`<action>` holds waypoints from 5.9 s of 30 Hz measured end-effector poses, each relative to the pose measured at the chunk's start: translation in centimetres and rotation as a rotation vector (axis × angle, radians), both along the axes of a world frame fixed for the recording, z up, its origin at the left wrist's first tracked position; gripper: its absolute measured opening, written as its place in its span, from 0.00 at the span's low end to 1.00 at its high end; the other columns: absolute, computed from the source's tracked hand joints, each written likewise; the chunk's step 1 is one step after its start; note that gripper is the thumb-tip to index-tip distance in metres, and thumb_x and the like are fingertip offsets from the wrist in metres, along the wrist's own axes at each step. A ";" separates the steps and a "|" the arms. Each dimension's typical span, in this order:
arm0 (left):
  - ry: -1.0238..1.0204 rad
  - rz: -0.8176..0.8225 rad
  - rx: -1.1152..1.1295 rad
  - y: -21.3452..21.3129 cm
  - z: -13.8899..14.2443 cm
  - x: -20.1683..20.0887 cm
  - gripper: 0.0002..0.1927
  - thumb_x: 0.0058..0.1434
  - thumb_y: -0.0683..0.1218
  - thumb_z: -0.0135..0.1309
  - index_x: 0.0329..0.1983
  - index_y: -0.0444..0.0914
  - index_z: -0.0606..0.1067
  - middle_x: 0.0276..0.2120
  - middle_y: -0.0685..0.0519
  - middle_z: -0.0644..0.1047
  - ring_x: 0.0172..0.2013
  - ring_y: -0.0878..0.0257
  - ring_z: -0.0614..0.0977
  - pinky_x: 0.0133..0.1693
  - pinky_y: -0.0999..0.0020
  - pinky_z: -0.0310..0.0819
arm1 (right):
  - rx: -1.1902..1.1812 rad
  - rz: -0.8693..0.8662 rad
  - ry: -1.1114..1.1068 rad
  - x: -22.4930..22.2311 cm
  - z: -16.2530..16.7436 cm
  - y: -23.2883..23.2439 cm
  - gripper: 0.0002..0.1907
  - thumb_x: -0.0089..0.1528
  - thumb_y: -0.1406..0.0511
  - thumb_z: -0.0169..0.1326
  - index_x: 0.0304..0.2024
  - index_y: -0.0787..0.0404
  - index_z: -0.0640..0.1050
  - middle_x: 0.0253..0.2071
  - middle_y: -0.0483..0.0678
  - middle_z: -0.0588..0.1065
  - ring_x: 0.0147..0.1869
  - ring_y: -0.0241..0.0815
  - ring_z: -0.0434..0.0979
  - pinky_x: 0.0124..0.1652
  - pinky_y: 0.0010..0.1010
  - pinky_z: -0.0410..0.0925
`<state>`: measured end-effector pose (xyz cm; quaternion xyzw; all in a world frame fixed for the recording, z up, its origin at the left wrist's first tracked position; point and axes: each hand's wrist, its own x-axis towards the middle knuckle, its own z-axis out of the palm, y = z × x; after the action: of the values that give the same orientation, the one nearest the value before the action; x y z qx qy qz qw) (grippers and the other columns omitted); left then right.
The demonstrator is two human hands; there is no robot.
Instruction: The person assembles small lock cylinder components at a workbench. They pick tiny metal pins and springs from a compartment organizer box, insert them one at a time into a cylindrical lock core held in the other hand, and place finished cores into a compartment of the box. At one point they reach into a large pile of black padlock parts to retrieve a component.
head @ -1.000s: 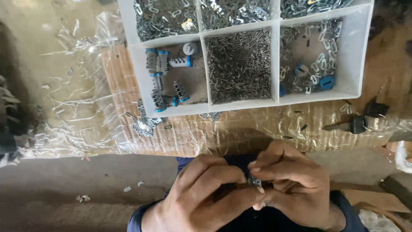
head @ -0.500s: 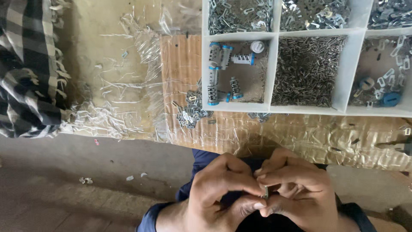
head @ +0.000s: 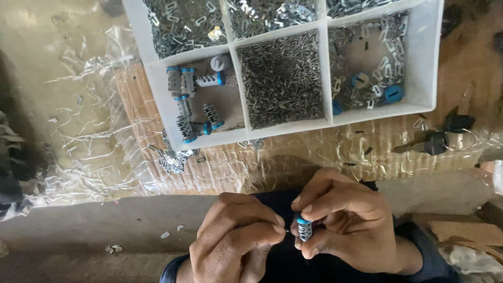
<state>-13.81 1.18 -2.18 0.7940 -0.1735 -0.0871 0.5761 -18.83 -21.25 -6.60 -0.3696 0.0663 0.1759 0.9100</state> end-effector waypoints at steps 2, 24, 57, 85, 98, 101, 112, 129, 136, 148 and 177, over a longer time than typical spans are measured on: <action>-0.080 -0.014 -0.002 -0.8 0.1 0.1 0.08 0.65 0.39 0.65 0.43 0.39 0.77 0.41 0.52 0.82 0.41 0.59 0.85 0.46 0.64 0.84 | -0.042 -0.015 -0.040 0.1 0.0 -0.4 0.21 0.59 0.84 0.64 0.54 0.72 0.77 0.57 0.62 0.70 0.51 0.48 0.82 0.49 0.36 0.83; -0.235 0.263 0.555 1.3 0.6 -0.5 0.21 0.66 0.50 0.65 0.59 0.43 0.75 0.45 0.55 0.76 0.45 0.57 0.78 0.45 0.64 0.73 | -0.147 0.044 0.069 -0.4 -0.9 0.8 0.21 0.54 0.81 0.66 0.51 0.73 0.79 0.53 0.62 0.73 0.47 0.49 0.83 0.43 0.35 0.83; -0.035 0.130 0.159 -2.5 0.6 -0.3 0.09 0.52 0.38 0.69 0.35 0.39 0.80 0.34 0.51 0.82 0.37 0.57 0.84 0.40 0.66 0.83 | -0.084 -0.061 0.066 0.2 1.3 -0.8 0.20 0.61 0.82 0.63 0.55 0.73 0.77 0.58 0.64 0.70 0.52 0.50 0.82 0.46 0.38 0.83; -0.060 0.241 0.212 -1.1 0.9 1.3 0.06 0.60 0.39 0.65 0.39 0.39 0.80 0.36 0.52 0.82 0.39 0.61 0.82 0.41 0.69 0.78 | -0.135 -0.039 0.002 1.2 0.5 0.2 0.19 0.62 0.80 0.63 0.55 0.69 0.76 0.57 0.62 0.70 0.51 0.47 0.83 0.45 0.38 0.84; -0.100 -0.215 -0.001 -2.4 0.3 2.0 0.11 0.55 0.37 0.66 0.41 0.40 0.82 0.41 0.51 0.78 0.42 0.58 0.80 0.46 0.63 0.77 | -0.246 -0.086 0.050 -0.9 0.4 -2.3 0.16 0.60 0.80 0.62 0.51 0.72 0.78 0.55 0.63 0.70 0.41 0.46 0.84 0.33 0.32 0.83; 0.320 -0.224 -0.121 -0.3 0.8 1.3 0.12 0.55 0.36 0.69 0.42 0.39 0.84 0.39 0.49 0.72 0.40 0.57 0.76 0.42 0.62 0.74 | -0.053 0.017 0.054 -1.1 0.3 -1.1 0.12 0.62 0.79 0.59 0.49 0.74 0.80 0.52 0.63 0.71 0.40 0.49 0.84 0.33 0.37 0.84; -0.349 0.231 0.784 0.4 -0.1 0.6 0.26 0.47 0.50 0.66 0.47 0.33 0.80 0.47 0.43 0.74 0.44 0.48 0.75 0.45 0.57 0.72 | -0.031 -0.043 0.065 0.2 -0.7 0.0 0.20 0.58 0.82 0.63 0.53 0.71 0.79 0.53 0.62 0.71 0.47 0.50 0.81 0.26 0.31 0.81; -0.142 0.021 -0.006 -3.7 1.0 2.0 0.09 0.58 0.38 0.69 0.39 0.38 0.80 0.36 0.54 0.84 0.38 0.65 0.83 0.41 0.67 0.75 | -0.124 -0.091 -0.015 0.4 0.4 -1.1 0.20 0.61 0.82 0.60 0.56 0.70 0.76 0.57 0.62 0.69 0.49 0.48 0.82 0.36 0.33 0.83; -0.110 0.271 0.293 -2.0 1.2 1.4 0.09 0.56 0.37 0.67 0.37 0.43 0.80 0.36 0.56 0.85 0.37 0.67 0.79 0.40 0.72 0.71 | -0.151 -0.099 -0.018 1.0 0.5 -0.1 0.20 0.61 0.83 0.60 0.55 0.71 0.75 0.57 0.62 0.69 0.48 0.47 0.82 0.35 0.32 0.84; 0.443 -0.196 -0.165 -1.0 0.5 1.9 0.13 0.59 0.43 0.71 0.46 0.41 0.82 0.38 0.50 0.70 0.34 0.66 0.71 0.37 0.70 0.64 | -0.119 0.095 -0.185 1.3 0.0 -1.0 0.15 0.62 0.80 0.63 0.51 0.74 0.80 0.54 0.61 0.74 0.48 0.49 0.84 0.44 0.36 0.83; 0.086 0.152 -0.691 -0.2 -2.1 -1.3 0.10 0.64 0.39 0.64 0.46 0.38 0.76 0.38 0.46 0.78 0.35 0.55 0.82 0.36 0.61 0.78 | -0.135 0.073 -0.061 -0.9 -1.5 1.0 0.14 0.67 0.76 0.58 0.55 0.71 0.74 0.50 0.63 0.78 0.48 0.45 0.82 0.43 0.32 0.78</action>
<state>-15.14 0.93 -4.27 0.5584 -0.1087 -0.0132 0.8223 -19.72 -20.27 -8.09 -0.4373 0.0366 0.1927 0.8777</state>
